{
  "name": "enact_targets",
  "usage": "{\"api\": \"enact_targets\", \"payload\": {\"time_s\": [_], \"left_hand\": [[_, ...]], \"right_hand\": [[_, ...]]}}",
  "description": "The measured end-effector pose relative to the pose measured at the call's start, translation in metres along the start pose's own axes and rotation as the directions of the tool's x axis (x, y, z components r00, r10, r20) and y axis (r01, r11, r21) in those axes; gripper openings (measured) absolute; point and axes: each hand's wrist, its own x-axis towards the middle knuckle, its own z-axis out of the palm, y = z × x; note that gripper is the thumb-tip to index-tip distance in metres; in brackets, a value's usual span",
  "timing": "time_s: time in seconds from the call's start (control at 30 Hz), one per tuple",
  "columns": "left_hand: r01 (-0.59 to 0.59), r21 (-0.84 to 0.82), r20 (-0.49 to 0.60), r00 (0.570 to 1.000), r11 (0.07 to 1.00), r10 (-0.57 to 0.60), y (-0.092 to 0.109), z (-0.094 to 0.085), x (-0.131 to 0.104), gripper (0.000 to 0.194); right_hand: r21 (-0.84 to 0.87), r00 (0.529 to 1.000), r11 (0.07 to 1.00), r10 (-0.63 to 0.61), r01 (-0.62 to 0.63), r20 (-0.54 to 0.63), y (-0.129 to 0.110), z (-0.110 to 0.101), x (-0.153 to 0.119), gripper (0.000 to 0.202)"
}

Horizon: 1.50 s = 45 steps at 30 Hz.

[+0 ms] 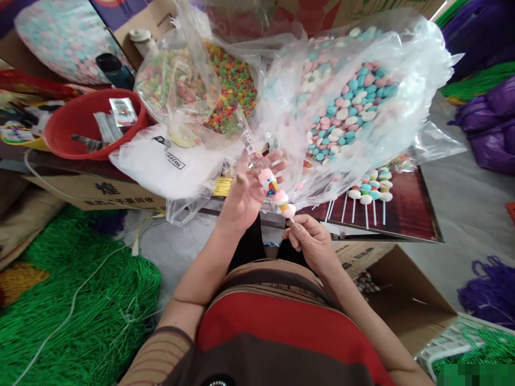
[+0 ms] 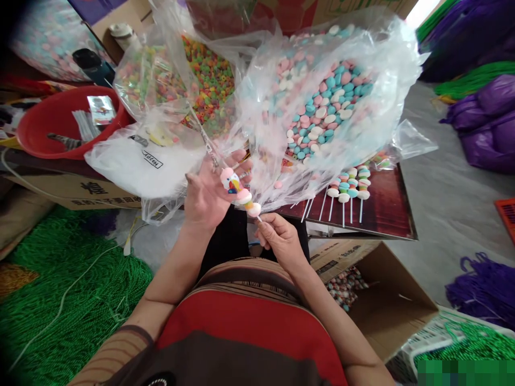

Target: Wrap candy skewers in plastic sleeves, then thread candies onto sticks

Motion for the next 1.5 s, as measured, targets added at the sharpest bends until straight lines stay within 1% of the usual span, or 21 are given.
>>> {"api": "enact_targets", "payload": {"time_s": [0.07, 0.13, 0.17, 0.23, 0.27, 0.3, 0.37, 0.5, 0.57, 0.63, 0.77, 0.83, 0.9, 1.0, 1.1, 1.2, 1.3, 1.43, 1.5], "left_hand": [[-0.004, 0.001, -0.087, 0.996, 1.000, 0.004, 0.003, 0.001, 0.004, 0.044], [-0.001, -0.018, -0.152, 0.988, 1.000, -0.002, 0.000, 0.005, 0.004, 0.024], [-0.003, -0.040, -0.179, 0.984, 0.999, -0.004, -0.004, 0.007, 0.004, 0.017], [-0.019, -0.083, -0.223, 0.975, 0.996, 0.000, -0.011, 0.009, 0.001, 0.012], [-0.022, -0.092, -0.243, 0.970, 0.996, -0.001, -0.014, 0.009, 0.000, 0.011], [-0.020, -0.092, -0.261, 0.965, 0.996, -0.004, -0.016, 0.009, -0.002, 0.009], [-0.018, -0.092, -0.288, 0.958, 0.996, -0.009, -0.017, 0.005, -0.003, 0.007], [-0.041, -0.114, -0.320, 0.947, 0.993, 0.002, -0.012, -0.003, 0.001, 0.014], [-0.050, -0.116, -0.312, 0.950, 0.992, 0.011, -0.010, -0.004, 0.003, 0.015], [-0.058, -0.135, -0.295, 0.955, 0.989, 0.015, -0.010, -0.003, 0.004, 0.015], [-0.057, -0.140, -0.306, 0.952, 0.988, 0.012, -0.012, 0.000, 0.004, 0.016], [-0.057, -0.109, -0.305, 0.952, 0.992, 0.021, -0.014, 0.000, 0.003, 0.014], [-0.062, -0.080, -0.285, 0.958, 0.995, 0.037, -0.017, 0.000, 0.001, 0.014], [-0.046, -0.030, -0.272, 0.962, 0.999, 0.036, -0.023, 0.001, -0.002, 0.020], [-0.021, -0.002, -0.292, 0.956, 1.000, 0.019, -0.027, 0.005, -0.004, 0.027], [0.041, 0.004, -0.261, 0.965, 0.999, -0.039, -0.025, 0.008, -0.005, 0.027], [0.117, 0.014, -0.187, 0.976, 0.993, -0.112, -0.023, 0.011, -0.006, 0.027], [0.117, 0.027, -0.103, 0.988, 0.993, -0.113, -0.023, 0.014, -0.006, 0.032], [0.111, 0.024, -0.110, 0.988, 0.993, -0.108, -0.021, 0.014, -0.005, 0.031]], "right_hand": [[-0.023, 1.000, 0.999, -0.029, 0.028, -0.012, 0.002, -0.002, 0.002, 0.036], [-0.087, 0.995, 0.993, -0.089, 0.084, -0.052, 0.002, -0.002, 0.003, 0.035], [-0.134, 0.988, 0.985, -0.125, 0.113, -0.086, 0.001, -0.002, 0.004, 0.035], [-0.226, 0.973, 0.964, -0.177, 0.141, -0.151, -0.001, -0.002, 0.004, 0.035], [-0.253, 0.969, 0.958, -0.182, 0.136, -0.168, -0.002, -0.002, 0.003, 0.036], [-0.264, 0.971, 0.957, -0.171, 0.123, -0.169, -0.003, -0.002, 0.003, 0.038], [-0.252, 0.984, 0.964, -0.120, 0.085, -0.131, -0.005, -0.002, 0.001, 0.043], [-0.173, 1.000, 0.985, -0.002, -0.003, -0.028, -0.008, -0.004, -0.001, 0.046], [-0.122, 0.999, 0.992, 0.042, -0.041, 0.008, -0.008, -0.005, 0.000, 0.047], [-0.078, 0.998, 0.995, 0.055, -0.054, 0.014, -0.007, -0.006, 0.001, 0.046], [-0.035, 0.998, 0.999, 0.035, -0.036, -0.050, -0.001, -0.008, 0.004, 0.042], [-0.051, 0.996, 0.999, 0.010, -0.015, -0.092, 0.002, -0.007, 0.005, 0.042], [-0.071, 0.989, 0.997, -0.041, 0.031, -0.142, 0.004, -0.005, 0.005, 0.041], [-0.142, 0.972, 0.985, -0.126, 0.099, -0.196, 0.001, 0.001, 0.002, 0.042], [-0.283, 0.974, 0.953, -0.154, 0.103, -0.165, -0.007, 0.005, -0.001, 0.047], [-0.346, 0.983, 0.933, -0.144, 0.096, -0.116, -0.016, 0.006, -0.002, 0.052], [-0.311, 0.990, 0.947, -0.115, 0.083, -0.086, -0.019, 0.007, 0.002, 0.053], [-0.197, 0.987, 0.976, -0.117, 0.094, -0.110, -0.015, 0.009, 0.007, 0.049], [-0.186, 0.986, 0.977, -0.130, 0.109, -0.103, -0.014, 0.006, 0.007, 0.044]]}}
